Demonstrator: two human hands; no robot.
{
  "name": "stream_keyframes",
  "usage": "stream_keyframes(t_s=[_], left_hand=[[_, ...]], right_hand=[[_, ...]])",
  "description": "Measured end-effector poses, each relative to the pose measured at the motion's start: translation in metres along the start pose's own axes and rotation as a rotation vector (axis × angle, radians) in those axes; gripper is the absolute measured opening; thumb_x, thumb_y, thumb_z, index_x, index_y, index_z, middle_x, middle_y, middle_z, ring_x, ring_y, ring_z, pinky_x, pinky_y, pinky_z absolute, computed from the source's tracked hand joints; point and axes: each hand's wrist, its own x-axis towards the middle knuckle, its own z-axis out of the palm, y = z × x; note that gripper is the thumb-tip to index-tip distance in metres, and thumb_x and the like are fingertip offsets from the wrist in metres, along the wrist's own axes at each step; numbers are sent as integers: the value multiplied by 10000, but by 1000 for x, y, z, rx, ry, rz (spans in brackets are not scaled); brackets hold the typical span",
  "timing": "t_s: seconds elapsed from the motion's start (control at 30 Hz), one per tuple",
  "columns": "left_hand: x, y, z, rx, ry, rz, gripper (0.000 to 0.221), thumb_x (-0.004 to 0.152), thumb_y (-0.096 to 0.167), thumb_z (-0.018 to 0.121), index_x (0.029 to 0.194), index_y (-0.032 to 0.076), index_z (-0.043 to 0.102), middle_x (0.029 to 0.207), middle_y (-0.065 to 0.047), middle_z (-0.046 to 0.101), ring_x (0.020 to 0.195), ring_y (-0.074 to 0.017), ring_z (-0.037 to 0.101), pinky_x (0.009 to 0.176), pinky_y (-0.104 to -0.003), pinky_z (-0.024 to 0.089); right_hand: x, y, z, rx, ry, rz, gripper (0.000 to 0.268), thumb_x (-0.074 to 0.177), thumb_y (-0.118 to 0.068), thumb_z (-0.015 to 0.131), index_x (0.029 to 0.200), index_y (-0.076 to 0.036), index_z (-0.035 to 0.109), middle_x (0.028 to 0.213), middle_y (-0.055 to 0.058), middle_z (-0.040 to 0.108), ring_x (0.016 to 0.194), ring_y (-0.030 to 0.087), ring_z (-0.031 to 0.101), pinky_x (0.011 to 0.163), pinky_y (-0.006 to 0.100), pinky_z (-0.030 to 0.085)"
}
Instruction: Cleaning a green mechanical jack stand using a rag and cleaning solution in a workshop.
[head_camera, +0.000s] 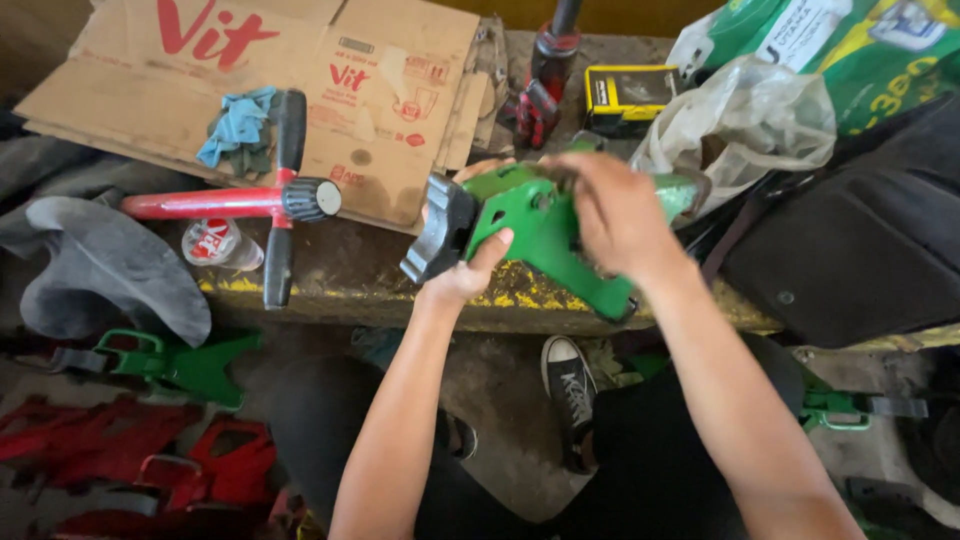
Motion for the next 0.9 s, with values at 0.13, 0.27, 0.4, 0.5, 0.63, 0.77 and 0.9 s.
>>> stream_keyframes(t_s=[0.13,0.27,0.4,0.5,0.63,0.77,0.9], left_hand=[[-1,-4,-4,60,26,38,640,890,241,722,1437,-16,512,1428,-132,633,1315,-243,614,1150,-390,491],[-6,-31,-16,50,47,7,590,908,250,655,1428,-7,544,1386,-118,633,1296,-233,603,1135,-389,503],[-9,-27,-21,-52,50,0,531,940,195,610,1424,-12,542,1432,-133,599,1342,-259,559,1170,-384,434],[-9,-21,-22,-5,70,52,505,944,186,597,1413,1,563,1414,-121,609,1309,-255,580,1153,-385,452],[-19,-43,-32,-38,103,-11,510,931,208,606,1402,15,573,1321,-92,638,1214,-231,602,1075,-386,494],[-26,-66,-40,-3,137,-76,409,966,238,604,1303,9,634,1267,-93,668,1177,-240,622,1051,-401,501],[-20,-38,-32,-4,105,-26,453,958,257,590,1340,14,595,1322,-84,633,1226,-233,583,1078,-389,461]], right_hand=[[-2,28,-16,-63,-48,149,226,988,16,508,1165,-1,647,1017,211,700,912,387,697,803,445,547],[-10,50,-20,-119,24,197,146,977,12,546,1078,-1,650,946,222,679,848,386,686,738,424,535],[-17,75,-21,-176,166,259,139,1006,0,532,1028,4,669,867,177,667,765,310,665,694,405,512],[-21,102,-33,-138,313,423,195,1046,-15,459,1035,-6,653,867,102,668,757,216,639,706,364,509],[-29,126,-29,5,298,511,225,1080,-62,439,1124,-19,655,1036,62,664,962,174,619,883,336,492],[-33,139,-7,344,215,791,224,1053,-214,545,1150,-69,685,1106,51,686,1071,168,601,1010,346,432],[-21,119,-9,911,293,1034,294,961,-291,579,1043,-38,704,1036,112,705,997,237,634,972,389,482]])
